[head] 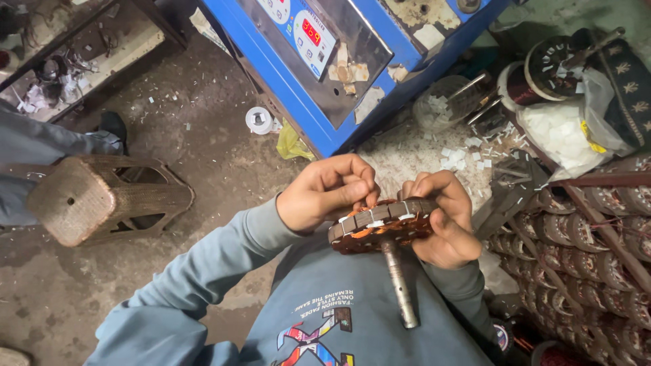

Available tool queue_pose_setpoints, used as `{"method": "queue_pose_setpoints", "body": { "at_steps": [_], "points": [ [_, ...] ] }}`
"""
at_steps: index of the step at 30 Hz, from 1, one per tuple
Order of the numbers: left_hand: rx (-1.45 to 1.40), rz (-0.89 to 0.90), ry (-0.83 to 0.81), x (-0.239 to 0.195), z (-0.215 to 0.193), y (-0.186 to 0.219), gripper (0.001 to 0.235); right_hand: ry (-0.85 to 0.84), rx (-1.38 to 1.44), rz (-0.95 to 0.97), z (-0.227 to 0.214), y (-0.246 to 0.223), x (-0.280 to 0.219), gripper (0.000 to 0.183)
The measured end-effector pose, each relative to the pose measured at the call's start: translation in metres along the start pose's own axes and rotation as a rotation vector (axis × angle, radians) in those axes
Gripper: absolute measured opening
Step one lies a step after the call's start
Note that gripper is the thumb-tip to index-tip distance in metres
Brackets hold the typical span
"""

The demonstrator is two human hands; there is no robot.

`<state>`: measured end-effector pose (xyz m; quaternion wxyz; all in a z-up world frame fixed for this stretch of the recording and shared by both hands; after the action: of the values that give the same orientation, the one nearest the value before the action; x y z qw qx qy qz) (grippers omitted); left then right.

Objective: The person prepares a fan motor for winding by placing insulation paper into the slots and then uses a machine to wind copper wire onto the motor core.

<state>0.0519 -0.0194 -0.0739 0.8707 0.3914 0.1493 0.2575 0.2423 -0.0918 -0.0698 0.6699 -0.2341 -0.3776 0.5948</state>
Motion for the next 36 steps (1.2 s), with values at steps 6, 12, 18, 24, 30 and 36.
{"method": "queue_pose_setpoints", "body": {
  "at_steps": [6,12,18,24,30,36],
  "points": [
    [0.385,-0.024,0.079,-0.002,0.0,0.028,0.018,0.008,0.004,0.012,0.0,0.001,-0.001,0.042],
    [0.681,0.026,-0.117,0.004,0.012,0.058,0.019,0.004,-0.026,-0.024,0.002,0.001,0.001,0.041],
    [0.781,0.111,-0.294,0.009,0.017,0.079,0.013,-0.016,-0.047,-0.055,-0.001,0.003,0.008,0.039],
    [1.322,0.458,-0.401,-0.005,0.05,0.093,0.017,-0.191,0.269,0.026,-0.001,0.026,0.028,0.032],
    [1.351,0.518,-0.421,-0.017,0.069,0.095,0.02,-0.497,0.305,-0.185,-0.01,0.031,0.042,0.032],
    [1.277,0.556,-0.442,-0.02,0.071,0.09,0.023,-0.797,0.386,-0.304,-0.017,0.034,0.056,0.044]
  ]
}}
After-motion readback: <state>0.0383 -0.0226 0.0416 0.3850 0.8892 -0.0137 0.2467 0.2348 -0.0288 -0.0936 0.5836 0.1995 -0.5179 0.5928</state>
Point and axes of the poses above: each hand's wrist, its own x-axis towards the middle knuckle, its own z-axis out of the palm, y = z × x, the point moved 4 cm from there along x, towards the middle knuckle, and after that the axes turned 2 degrees about -z, right-handed, at the moved point
